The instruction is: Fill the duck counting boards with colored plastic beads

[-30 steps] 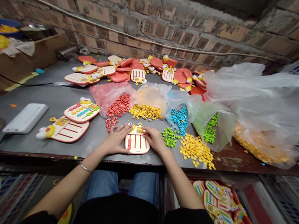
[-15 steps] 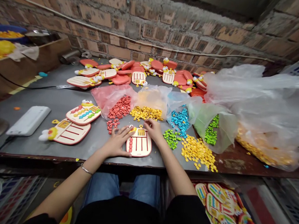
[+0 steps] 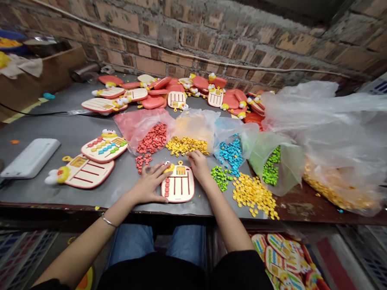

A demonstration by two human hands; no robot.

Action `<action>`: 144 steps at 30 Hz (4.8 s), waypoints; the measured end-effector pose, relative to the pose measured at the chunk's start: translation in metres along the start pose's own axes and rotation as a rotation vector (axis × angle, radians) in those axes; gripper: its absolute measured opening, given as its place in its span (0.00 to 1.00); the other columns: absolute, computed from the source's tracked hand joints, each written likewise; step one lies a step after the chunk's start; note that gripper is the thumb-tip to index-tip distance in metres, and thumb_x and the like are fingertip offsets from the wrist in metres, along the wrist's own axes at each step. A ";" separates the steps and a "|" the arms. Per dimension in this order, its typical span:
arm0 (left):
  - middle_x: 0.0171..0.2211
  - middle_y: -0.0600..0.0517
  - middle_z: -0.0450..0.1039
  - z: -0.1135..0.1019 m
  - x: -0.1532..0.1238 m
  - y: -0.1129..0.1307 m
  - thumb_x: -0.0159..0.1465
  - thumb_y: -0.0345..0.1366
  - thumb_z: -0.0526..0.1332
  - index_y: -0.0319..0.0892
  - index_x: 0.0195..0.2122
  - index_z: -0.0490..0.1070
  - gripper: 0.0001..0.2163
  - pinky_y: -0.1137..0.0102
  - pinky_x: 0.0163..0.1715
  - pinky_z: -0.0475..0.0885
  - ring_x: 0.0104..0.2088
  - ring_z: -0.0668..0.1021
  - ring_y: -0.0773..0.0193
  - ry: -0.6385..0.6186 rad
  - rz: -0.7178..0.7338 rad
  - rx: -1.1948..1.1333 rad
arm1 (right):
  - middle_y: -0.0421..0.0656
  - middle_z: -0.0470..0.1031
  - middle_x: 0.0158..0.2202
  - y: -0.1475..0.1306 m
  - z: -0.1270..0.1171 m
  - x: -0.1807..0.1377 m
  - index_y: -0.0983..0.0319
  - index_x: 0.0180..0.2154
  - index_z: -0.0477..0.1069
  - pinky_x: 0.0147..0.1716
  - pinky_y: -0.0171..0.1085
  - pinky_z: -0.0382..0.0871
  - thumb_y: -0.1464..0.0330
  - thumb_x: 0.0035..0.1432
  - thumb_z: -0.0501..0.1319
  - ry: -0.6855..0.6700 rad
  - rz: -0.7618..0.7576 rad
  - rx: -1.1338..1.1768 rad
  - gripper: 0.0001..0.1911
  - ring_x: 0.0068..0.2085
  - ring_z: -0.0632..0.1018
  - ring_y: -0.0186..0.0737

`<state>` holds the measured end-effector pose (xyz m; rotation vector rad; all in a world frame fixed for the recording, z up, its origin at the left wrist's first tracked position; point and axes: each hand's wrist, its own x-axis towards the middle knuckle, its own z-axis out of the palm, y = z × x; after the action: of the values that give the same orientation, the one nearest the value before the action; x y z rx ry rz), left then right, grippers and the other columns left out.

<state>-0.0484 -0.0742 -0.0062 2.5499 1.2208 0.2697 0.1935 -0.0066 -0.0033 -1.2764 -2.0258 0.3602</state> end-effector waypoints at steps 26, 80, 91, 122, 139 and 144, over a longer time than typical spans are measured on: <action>0.69 0.45 0.47 0.009 0.002 -0.005 0.49 0.65 0.62 0.52 0.66 0.53 0.46 0.43 0.59 0.42 0.66 0.51 0.38 0.024 -0.001 0.012 | 0.47 0.80 0.40 0.004 0.005 -0.052 0.59 0.39 0.77 0.46 0.48 0.71 0.72 0.60 0.59 0.044 0.036 0.028 0.09 0.43 0.76 0.46; 0.69 0.46 0.45 0.000 0.002 0.000 0.51 0.64 0.62 0.51 0.66 0.54 0.44 0.42 0.59 0.39 0.66 0.51 0.41 -0.014 -0.023 -0.008 | 0.46 0.76 0.34 -0.005 -0.004 -0.035 0.61 0.33 0.73 0.40 0.42 0.68 0.74 0.60 0.58 -0.077 -0.029 0.018 0.06 0.38 0.74 0.44; 0.69 0.46 0.46 0.001 0.002 0.000 0.50 0.64 0.63 0.52 0.65 0.55 0.44 0.42 0.59 0.41 0.66 0.52 0.40 -0.005 -0.011 -0.005 | 0.45 0.75 0.32 -0.018 -0.009 -0.050 0.61 0.33 0.73 0.38 0.40 0.67 0.75 0.57 0.61 -0.173 -0.019 0.041 0.04 0.36 0.73 0.42; 0.69 0.45 0.46 0.000 0.003 0.001 0.50 0.65 0.63 0.52 0.65 0.55 0.45 0.43 0.59 0.42 0.66 0.51 0.40 -0.011 -0.023 -0.018 | 0.48 0.72 0.40 0.007 0.023 0.023 0.63 0.39 0.73 0.40 0.36 0.65 0.72 0.61 0.60 -0.195 0.096 -0.229 0.05 0.40 0.73 0.41; 0.69 0.46 0.45 0.001 0.001 0.001 0.50 0.64 0.62 0.52 0.65 0.55 0.44 0.42 0.59 0.40 0.66 0.51 0.42 -0.017 -0.026 -0.012 | 0.45 0.72 0.35 -0.003 -0.009 -0.032 0.60 0.34 0.72 0.40 0.40 0.68 0.72 0.62 0.57 -0.042 -0.043 0.106 0.06 0.39 0.73 0.41; 0.69 0.46 0.44 0.005 0.002 -0.001 0.51 0.65 0.62 0.52 0.66 0.54 0.44 0.41 0.58 0.39 0.66 0.51 0.41 0.000 -0.017 -0.005 | 0.49 0.73 0.36 0.001 0.000 -0.039 0.60 0.31 0.74 0.45 0.46 0.67 0.72 0.62 0.57 -0.070 -0.092 -0.153 0.09 0.44 0.70 0.47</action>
<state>-0.0462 -0.0731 -0.0115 2.5343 1.2397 0.2686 0.2044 -0.0397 -0.0201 -1.2719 -2.1986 0.2134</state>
